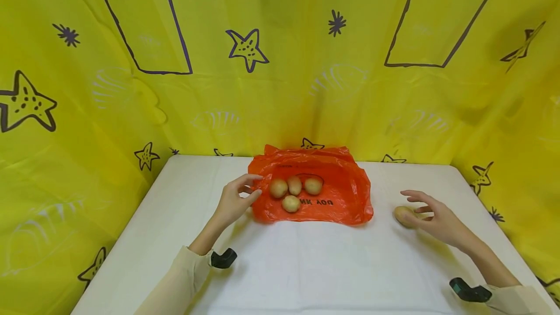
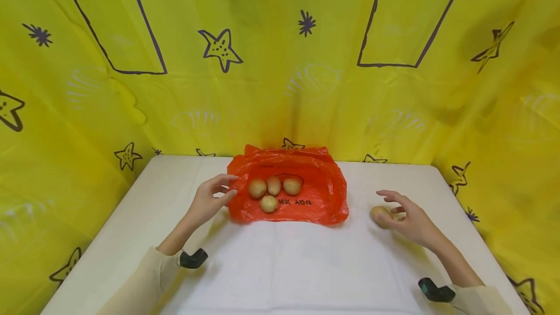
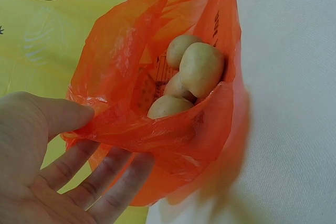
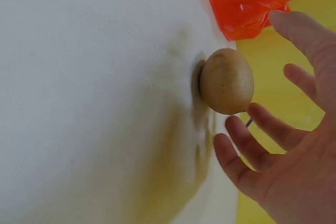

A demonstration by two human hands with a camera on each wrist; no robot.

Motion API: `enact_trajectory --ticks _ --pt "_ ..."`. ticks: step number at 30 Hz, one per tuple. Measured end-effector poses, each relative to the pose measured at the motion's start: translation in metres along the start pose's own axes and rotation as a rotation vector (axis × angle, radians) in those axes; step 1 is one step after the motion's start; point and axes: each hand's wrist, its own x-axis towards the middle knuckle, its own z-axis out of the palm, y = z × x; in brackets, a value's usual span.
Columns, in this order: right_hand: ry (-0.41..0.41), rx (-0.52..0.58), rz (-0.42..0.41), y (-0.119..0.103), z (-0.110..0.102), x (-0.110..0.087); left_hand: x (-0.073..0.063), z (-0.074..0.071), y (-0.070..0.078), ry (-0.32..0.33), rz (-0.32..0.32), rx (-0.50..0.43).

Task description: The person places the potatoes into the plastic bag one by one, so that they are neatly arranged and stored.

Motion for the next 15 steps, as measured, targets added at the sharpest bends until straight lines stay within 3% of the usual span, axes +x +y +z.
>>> enact_trajectory --ticks 4,15 --pt "-0.069 0.025 0.038 0.003 -0.002 0.000 -0.006 -0.004 0.020 -0.010 0.021 -0.010" --pt "-0.185 0.063 0.127 0.005 0.000 0.002 -0.007 -0.003 0.022 -0.003 0.032 -0.020"
